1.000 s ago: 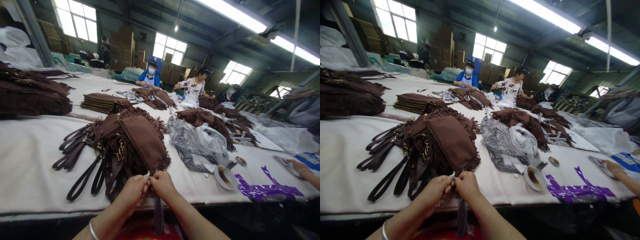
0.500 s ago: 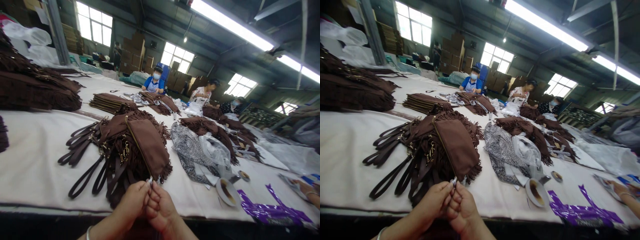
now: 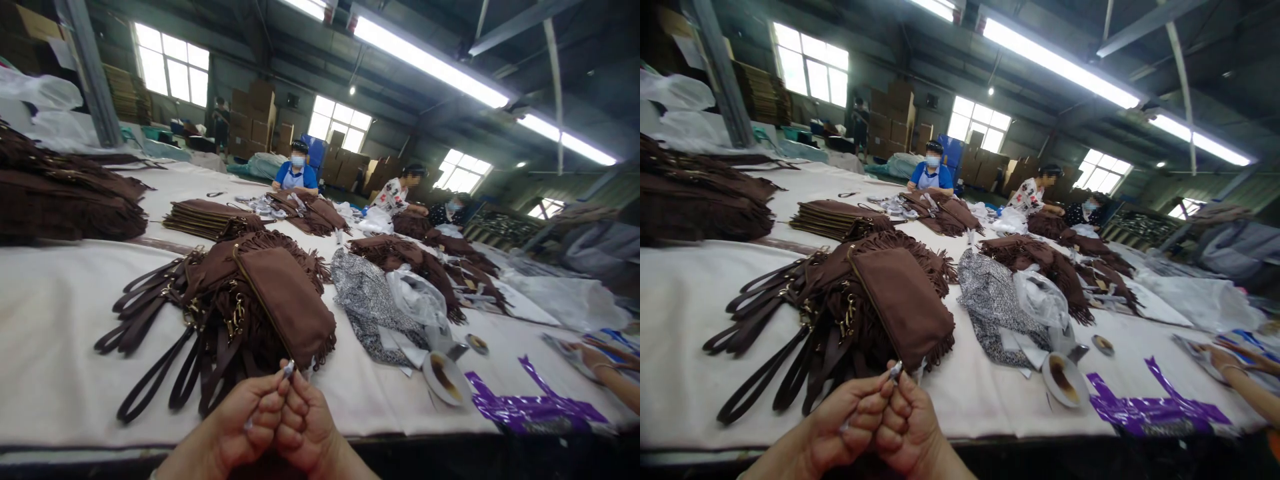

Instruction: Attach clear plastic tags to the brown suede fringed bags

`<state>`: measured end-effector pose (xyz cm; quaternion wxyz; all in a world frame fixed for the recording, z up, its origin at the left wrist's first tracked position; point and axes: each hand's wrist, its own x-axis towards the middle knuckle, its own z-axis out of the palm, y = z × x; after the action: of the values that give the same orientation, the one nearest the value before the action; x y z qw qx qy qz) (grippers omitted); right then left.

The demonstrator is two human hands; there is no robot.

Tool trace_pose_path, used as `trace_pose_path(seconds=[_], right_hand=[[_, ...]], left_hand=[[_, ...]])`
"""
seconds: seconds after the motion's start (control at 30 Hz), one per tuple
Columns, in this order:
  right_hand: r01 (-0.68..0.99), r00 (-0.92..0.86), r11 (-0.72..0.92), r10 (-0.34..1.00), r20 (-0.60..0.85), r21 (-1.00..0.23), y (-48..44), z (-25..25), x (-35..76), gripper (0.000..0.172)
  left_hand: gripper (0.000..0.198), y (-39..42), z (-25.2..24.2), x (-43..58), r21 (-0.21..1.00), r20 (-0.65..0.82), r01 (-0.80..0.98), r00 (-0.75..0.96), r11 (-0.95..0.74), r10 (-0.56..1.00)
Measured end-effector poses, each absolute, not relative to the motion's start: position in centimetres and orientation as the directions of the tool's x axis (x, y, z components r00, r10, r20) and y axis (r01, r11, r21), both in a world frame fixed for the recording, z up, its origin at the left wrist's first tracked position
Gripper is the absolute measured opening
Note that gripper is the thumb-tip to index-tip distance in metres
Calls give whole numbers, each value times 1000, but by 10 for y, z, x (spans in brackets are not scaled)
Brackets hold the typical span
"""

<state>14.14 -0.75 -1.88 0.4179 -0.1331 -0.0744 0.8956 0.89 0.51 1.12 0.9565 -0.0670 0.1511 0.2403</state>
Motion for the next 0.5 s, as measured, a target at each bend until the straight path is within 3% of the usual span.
trace_pose_path(seconds=[0.1, 0.2, 0.3, 0.4, 0.5], right_hand=[[-697, -631, -655, 753, -185, -291, -7, -10, 146, 34], [-608, -618, -661, 742, -261, -439, -15, 5, 158, 23], [-399, -470, -596, 785, -403, -697, -29, 13, 175, 28], [-367, -208, -505, 863, -460, -781, -37, 9, 191, 36], [-420, -69, -420, 899, -433, -804, -32, 0, 211, 33]], left_hand=[[26, 4, 10, 9, 105, -390, -466, 793, 879, 467], [31, 4, 13, 4, 492, -513, -353, 621, 796, 592], [37, 13, 26, 0, 824, -510, -57, 359, 564, 782], [40, 32, 44, 8, 922, -387, 81, 199, 378, 901], [42, 48, 62, 30, 921, -387, 0, 103, 389, 916]])
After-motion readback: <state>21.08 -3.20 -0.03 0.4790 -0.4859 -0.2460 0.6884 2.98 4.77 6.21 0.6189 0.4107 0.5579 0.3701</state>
